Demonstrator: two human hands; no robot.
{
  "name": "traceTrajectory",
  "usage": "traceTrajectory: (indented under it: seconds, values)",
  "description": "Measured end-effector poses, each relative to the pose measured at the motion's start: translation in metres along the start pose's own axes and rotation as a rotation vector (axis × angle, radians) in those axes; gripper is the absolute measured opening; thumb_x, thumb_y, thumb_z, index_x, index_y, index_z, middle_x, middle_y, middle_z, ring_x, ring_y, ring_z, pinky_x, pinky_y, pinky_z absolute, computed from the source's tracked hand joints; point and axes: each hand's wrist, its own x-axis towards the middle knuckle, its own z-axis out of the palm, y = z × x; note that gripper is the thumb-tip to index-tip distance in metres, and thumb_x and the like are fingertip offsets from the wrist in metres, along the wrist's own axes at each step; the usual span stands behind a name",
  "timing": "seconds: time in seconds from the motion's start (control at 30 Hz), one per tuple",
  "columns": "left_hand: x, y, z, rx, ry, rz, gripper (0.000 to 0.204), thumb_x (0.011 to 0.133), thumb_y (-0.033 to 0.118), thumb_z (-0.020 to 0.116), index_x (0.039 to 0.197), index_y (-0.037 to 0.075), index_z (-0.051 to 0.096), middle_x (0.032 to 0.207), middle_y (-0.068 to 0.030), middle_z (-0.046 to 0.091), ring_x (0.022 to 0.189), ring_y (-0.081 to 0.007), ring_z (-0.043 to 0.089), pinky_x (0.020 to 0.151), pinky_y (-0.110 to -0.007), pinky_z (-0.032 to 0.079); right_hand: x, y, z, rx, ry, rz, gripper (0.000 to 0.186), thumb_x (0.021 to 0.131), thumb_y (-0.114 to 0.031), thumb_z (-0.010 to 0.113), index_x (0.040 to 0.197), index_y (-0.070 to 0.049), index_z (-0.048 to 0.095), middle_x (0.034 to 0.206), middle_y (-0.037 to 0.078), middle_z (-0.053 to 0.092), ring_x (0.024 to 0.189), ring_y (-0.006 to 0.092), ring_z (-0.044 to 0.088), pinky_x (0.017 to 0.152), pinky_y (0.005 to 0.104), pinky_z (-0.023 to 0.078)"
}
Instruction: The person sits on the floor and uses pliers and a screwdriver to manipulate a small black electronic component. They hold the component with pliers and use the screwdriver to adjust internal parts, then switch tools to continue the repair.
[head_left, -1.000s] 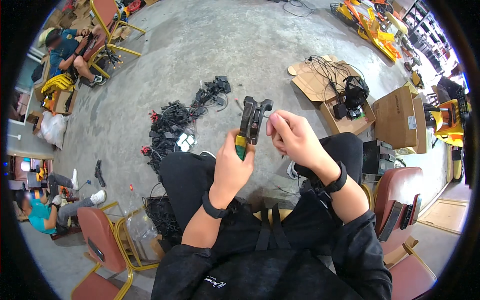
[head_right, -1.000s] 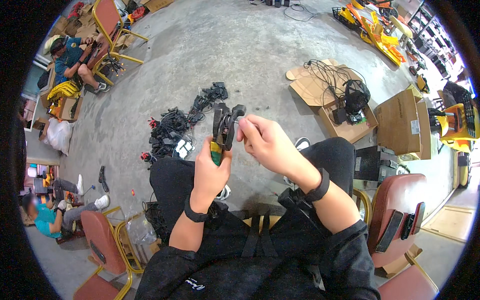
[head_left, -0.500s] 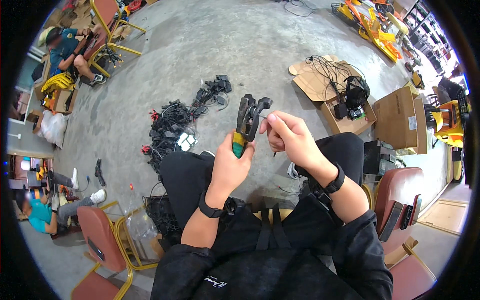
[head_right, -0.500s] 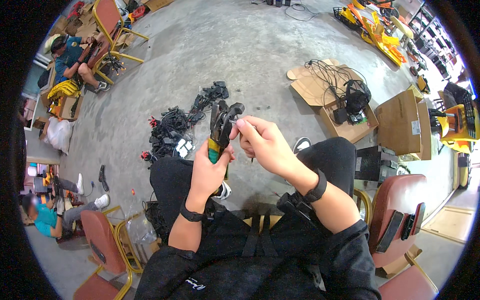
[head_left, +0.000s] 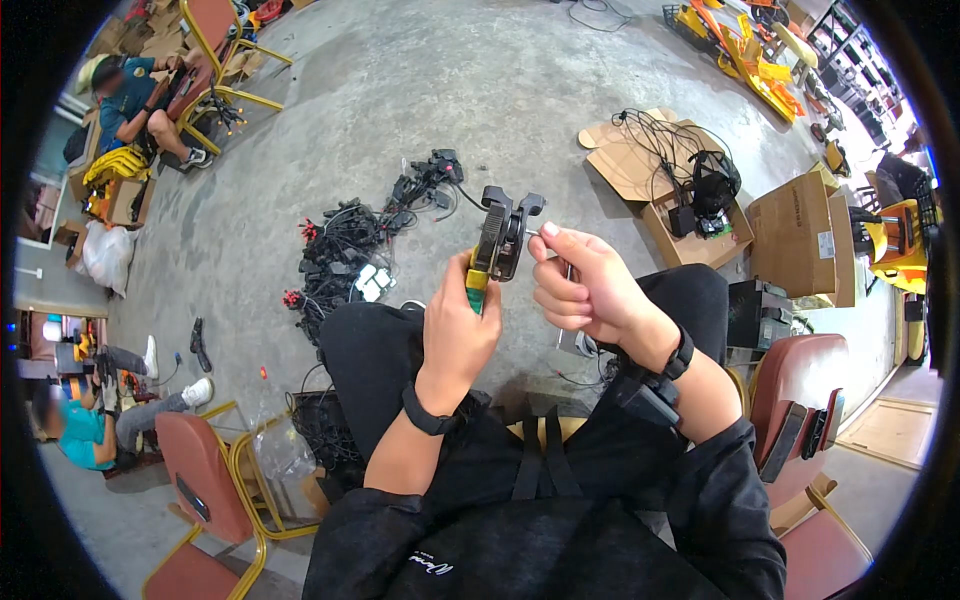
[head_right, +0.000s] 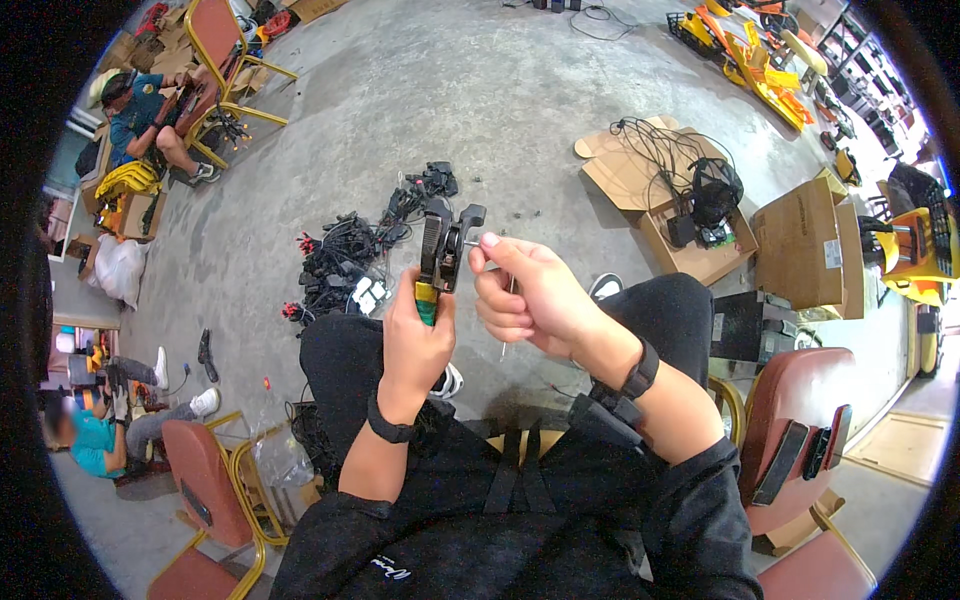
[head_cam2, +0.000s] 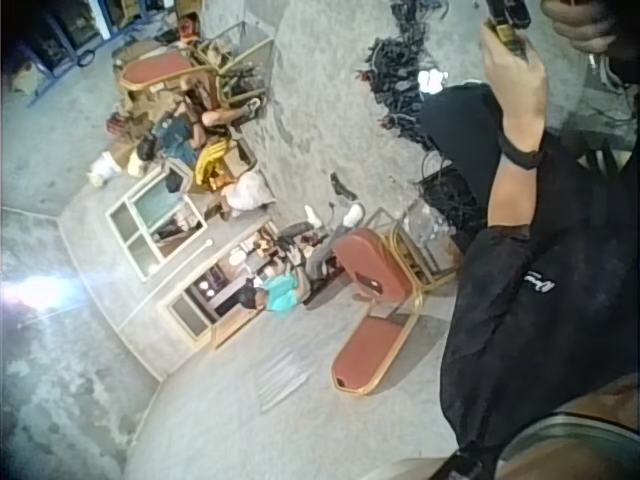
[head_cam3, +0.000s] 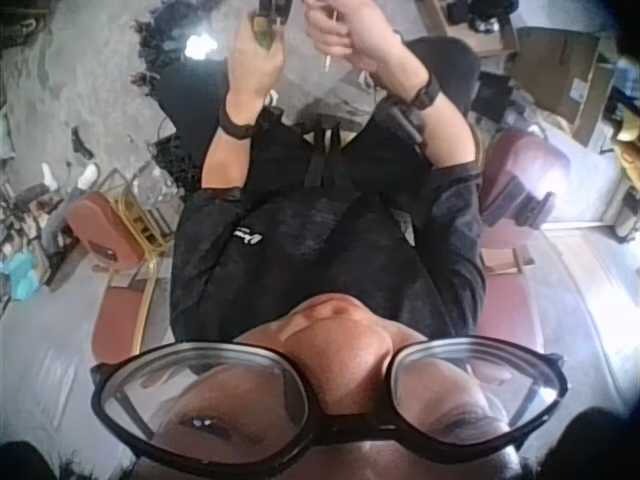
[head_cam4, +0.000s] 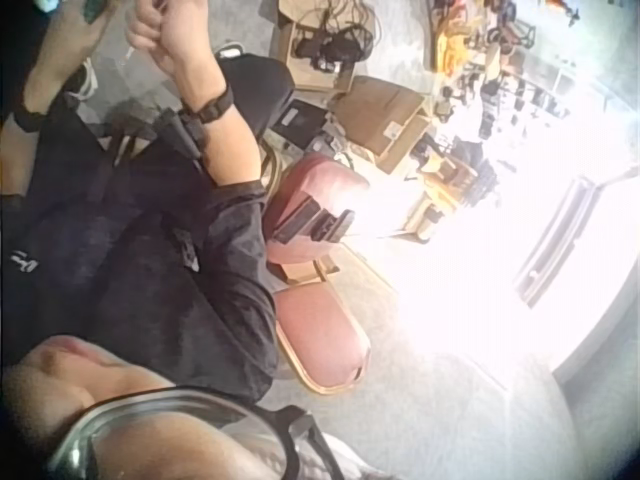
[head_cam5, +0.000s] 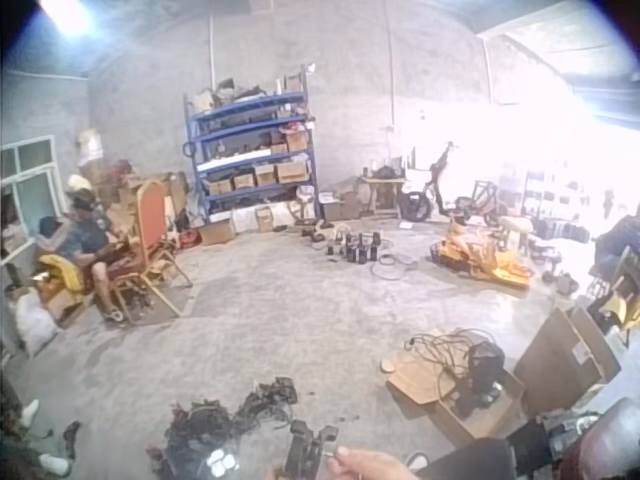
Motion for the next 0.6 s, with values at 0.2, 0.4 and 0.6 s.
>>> traceTrajectory:
  seconds: [0.2,0.4,0.6]
  values:
    - [0.001,0.0,0.0,-0.318,-0.243,-0.257,0.017,0.087,0.008,0.064,0.099,-0.001,0.057,0.075,-0.0092,0.062,0.067,-0.0181,0.063,0.064,-0.032,0.05,0.001,0.009,-0.004,-1.639,0.337,-0.798,0.014,0.099,-0.014,0.051,0.092,-0.003,0.053,0.055,0.012,0.054,0.048,0.0317,0.056,0.045,0.0383,0.042]
    - [0.002,0.0,-0.004,-0.45,-0.291,-0.372,0.014,0.088,0.009,0.064,0.098,-0.001,0.058,0.076,-0.0058,0.063,0.067,-0.0131,0.062,0.064,-0.029,0.049,0.003,0.005,-0.003,-1.319,0.314,-0.576,0.02,0.101,-0.019,0.046,0.093,-0.002,0.054,0.058,0.007,0.051,0.049,0.0213,0.05,0.047,0.0336,0.039]
    - [0.001,0.0,-0.002,-0.236,-0.181,-0.244,0.014,0.088,0.006,0.064,0.1,0.0,0.058,0.081,-0.0066,0.064,0.071,-0.0134,0.062,0.067,-0.029,0.05,0.008,0.011,-0.004,-0.507,0.151,-0.256,0.032,0.104,-0.029,0.037,0.093,-0.004,0.054,0.055,-0.002,0.037,0.047,0.007,0.028,0.045,0.0244,0.025]
